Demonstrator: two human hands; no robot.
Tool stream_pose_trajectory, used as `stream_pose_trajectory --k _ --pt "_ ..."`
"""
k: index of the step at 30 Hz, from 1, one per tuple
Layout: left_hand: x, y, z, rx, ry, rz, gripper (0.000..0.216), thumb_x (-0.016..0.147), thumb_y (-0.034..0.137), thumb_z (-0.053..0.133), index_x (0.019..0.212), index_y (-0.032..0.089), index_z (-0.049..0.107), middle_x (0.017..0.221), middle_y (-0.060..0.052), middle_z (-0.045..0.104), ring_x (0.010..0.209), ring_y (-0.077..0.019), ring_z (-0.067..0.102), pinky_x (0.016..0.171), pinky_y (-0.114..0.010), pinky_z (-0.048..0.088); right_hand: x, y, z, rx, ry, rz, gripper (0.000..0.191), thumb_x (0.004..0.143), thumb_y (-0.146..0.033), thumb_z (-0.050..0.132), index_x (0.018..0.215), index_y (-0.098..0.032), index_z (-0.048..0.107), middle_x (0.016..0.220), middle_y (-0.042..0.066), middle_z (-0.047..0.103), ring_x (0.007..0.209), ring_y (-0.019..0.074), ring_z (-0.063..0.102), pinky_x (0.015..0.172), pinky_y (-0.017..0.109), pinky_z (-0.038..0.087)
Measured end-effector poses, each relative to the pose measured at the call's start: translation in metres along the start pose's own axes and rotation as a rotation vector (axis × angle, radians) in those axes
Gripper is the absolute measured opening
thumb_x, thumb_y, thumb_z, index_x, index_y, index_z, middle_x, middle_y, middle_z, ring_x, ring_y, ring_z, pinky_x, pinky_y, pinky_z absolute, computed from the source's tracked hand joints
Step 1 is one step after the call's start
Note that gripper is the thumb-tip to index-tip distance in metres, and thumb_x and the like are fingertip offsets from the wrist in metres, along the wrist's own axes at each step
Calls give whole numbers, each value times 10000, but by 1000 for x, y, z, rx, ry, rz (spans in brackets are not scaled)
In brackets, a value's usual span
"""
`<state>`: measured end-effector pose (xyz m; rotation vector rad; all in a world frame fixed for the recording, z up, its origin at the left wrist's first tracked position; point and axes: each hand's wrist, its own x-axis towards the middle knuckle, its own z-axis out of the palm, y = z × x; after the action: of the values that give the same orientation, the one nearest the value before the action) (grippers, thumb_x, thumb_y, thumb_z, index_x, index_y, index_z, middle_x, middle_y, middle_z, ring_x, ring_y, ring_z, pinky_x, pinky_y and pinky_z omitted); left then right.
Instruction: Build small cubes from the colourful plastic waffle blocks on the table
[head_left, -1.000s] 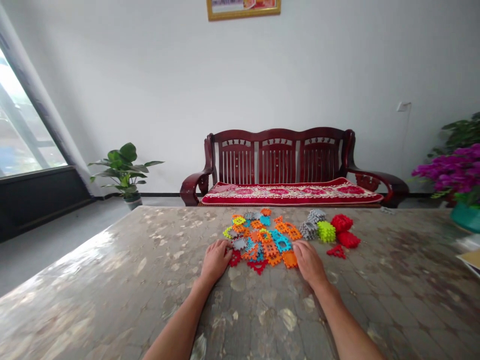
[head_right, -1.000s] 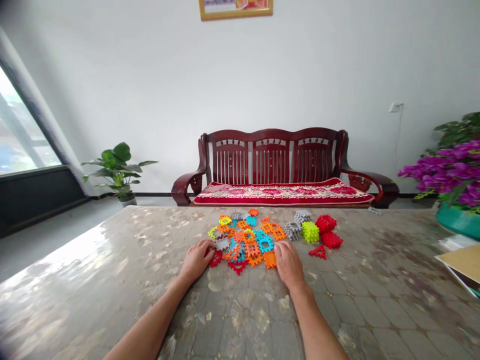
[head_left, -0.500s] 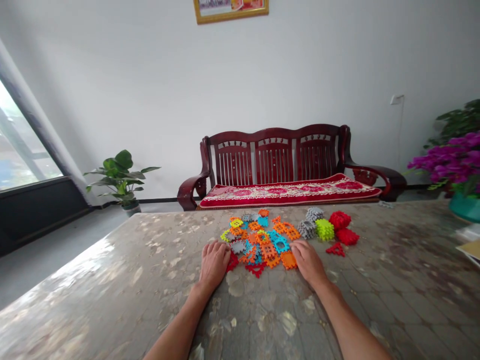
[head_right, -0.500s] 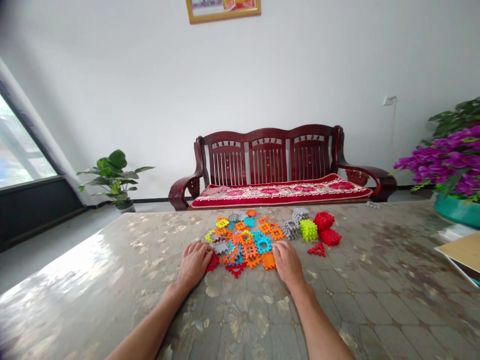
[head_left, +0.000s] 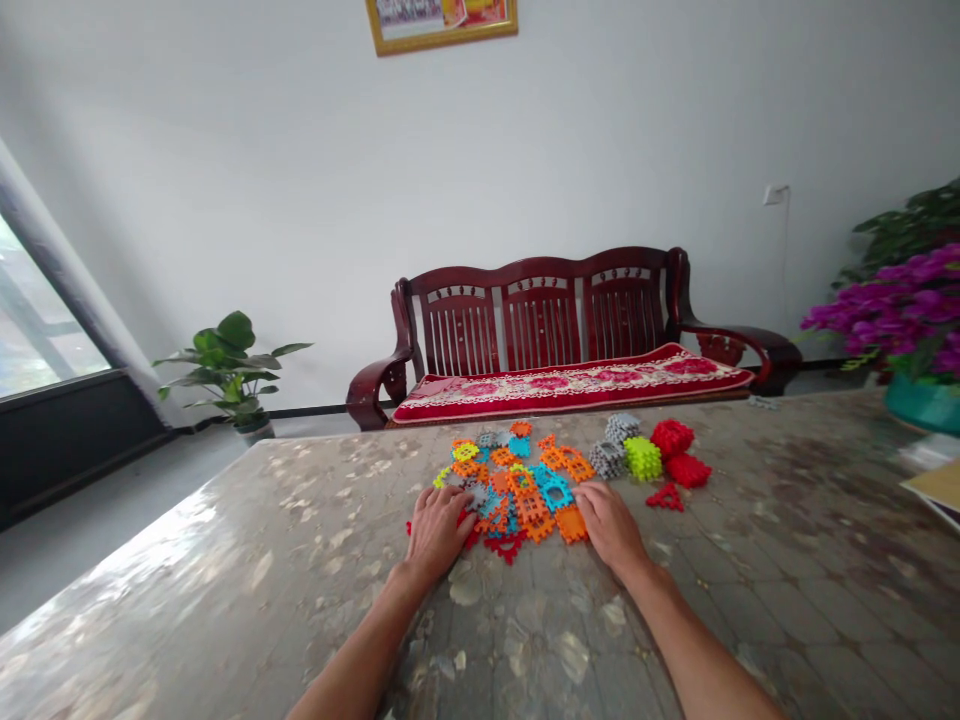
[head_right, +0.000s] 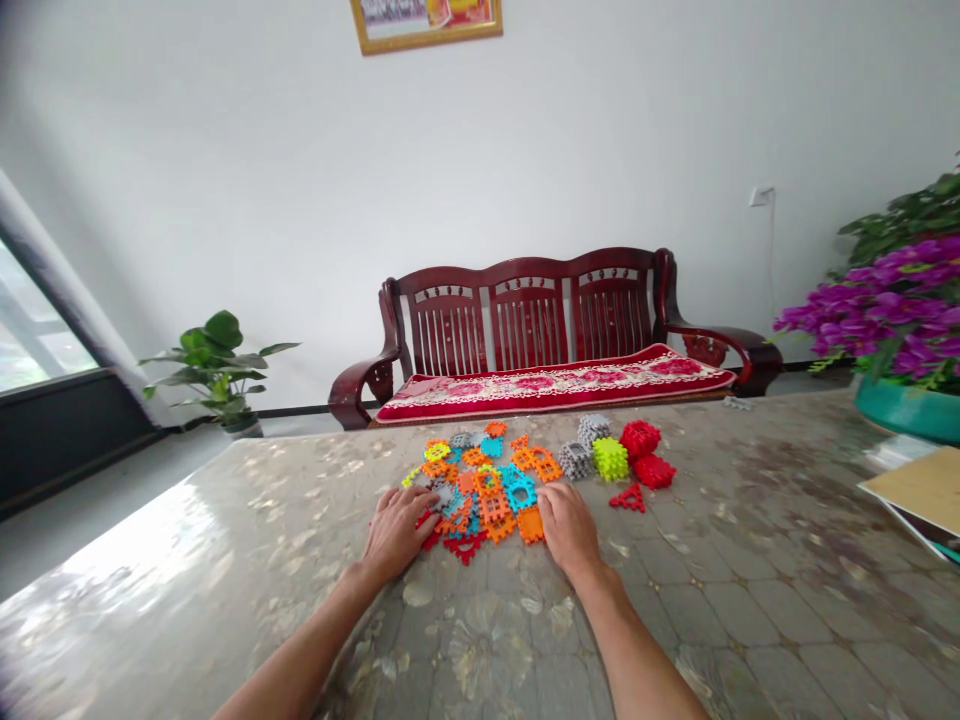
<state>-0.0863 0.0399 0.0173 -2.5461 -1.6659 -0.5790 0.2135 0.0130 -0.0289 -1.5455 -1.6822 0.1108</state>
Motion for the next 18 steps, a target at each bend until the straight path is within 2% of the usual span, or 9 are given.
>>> stream_pose_trajectory --k 3,7,13,18 --pt "7 4 -2 -11 -54 -48 164 843 298 554 945 268 679 1039 -41 683 1008 -219 598 1040 -412 315 0 -2 -1 -12 -8 -3 363 932 -287 348 949 -206 701 1026 78 681 999 200 600 950 330 437" --pt "13 3 0 -52 -79 -98 99 808 257 563 858 239 646 974 -41 671 927 -205 602 918 -357 392 0 -4 -2 -20 -17 2 364 933 -291 351 929 -227 709 1029 70 684 1008 202 601 956 329 431" --pt "15 -5 8 -143 -57 -142 65 796 209 532 767 211 591 891 -26 626 808 -165 593 751 -279 427 0 -5 -2 -1 -10 5 358 923 -290 359 926 -232 713 1025 75 683 1009 212 600 948 343 441" --pt "19 -7 9 -252 6 -120 70 816 176 491 777 210 539 873 -15 600 824 -148 583 761 -267 450 0 -4 -1 19 -7 17 347 916 -291 369 939 -230 710 1030 76 680 1011 217 597 956 352 441"
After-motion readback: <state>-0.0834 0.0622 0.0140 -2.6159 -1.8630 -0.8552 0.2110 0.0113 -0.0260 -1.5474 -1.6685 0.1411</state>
